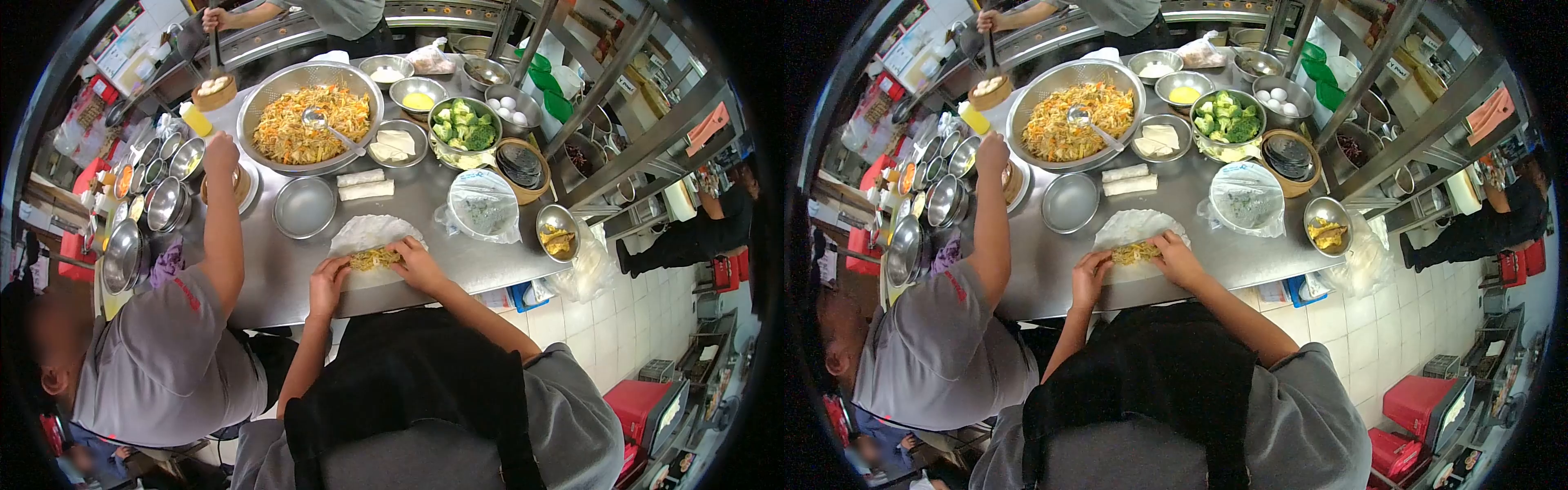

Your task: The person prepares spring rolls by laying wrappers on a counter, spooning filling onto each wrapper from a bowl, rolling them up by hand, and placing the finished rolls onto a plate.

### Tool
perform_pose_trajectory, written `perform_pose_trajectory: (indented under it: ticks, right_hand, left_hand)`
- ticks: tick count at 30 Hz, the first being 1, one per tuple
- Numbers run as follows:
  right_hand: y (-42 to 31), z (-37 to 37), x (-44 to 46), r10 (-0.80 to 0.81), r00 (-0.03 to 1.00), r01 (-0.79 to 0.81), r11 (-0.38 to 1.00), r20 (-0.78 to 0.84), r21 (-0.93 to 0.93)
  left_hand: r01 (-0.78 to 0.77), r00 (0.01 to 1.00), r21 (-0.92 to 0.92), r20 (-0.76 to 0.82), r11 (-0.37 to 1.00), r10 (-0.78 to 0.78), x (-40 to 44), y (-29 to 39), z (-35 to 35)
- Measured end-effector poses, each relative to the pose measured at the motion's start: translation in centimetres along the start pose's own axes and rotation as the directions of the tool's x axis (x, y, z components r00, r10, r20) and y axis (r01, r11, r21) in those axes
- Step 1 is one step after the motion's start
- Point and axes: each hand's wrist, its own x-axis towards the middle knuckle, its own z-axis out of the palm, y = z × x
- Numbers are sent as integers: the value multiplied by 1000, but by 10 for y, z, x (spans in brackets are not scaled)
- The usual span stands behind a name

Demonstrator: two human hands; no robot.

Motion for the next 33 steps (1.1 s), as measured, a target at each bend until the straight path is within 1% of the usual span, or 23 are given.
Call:
perform_pose_trajectory:
  ticks: [3, 6, 9, 12, 15, 18, 21, 24, 27, 30, 33]
  right_hand:
    - [1, -1, 0, 13, 1000, -13, 999, -5, 41]
    - [2, 0, 2, 86, 996, -83, 992, -29, 98]
    - [0, -1, 1, 168, 986, -162, 972, -18, 172]
    - [4, 6, 1, 118, 991, -110, 986, -59, 128]
    - [6, 6, 2, 121, 991, -110, 978, -53, 177]
    - [7, 3, 2, 151, 988, -140, 970, -38, 199]
    - [7, 4, 2, 141, 989, -126, 966, -49, 225]
    - [7, 6, 1, 128, 990, -112, 966, -55, 234]
    - [6, 6, 0, 115, 988, -95, 980, -106, 173]
    - [6, 2, 0, 167, 979, -158, 984, -119, 82]
    - [15, 9, 0, 166, 982, -159, 984, -88, 80]
  left_hand:
    - [-1, 1000, -27, -18, 1000, 1, 1, 4, -3]
    - [84, 991, -57, -98, 995, -89, 0, 0, 4]
    - [181, 978, -83, -95, 980, -188, 1, 4, 7]
    - [215, 972, -124, -63, 969, -224, 4, 9, 7]
    - [184, 977, -50, -101, 982, -188, 5, 13, 6]
    - [112, 985, -22, -127, 993, -114, 6, 20, 3]
    - [109, 990, -7, -90, 994, -109, 6, 29, 1]
    - [83, 993, 17, -86, 996, -81, 5, 28, 3]
    - [60, 994, 36, -96, 998, -56, 5, 26, 3]
    - [109, 987, 18, -118, 994, -106, 3, 21, 4]
    - [81, 992, 35, -98, 996, -78, 2, 18, 5]
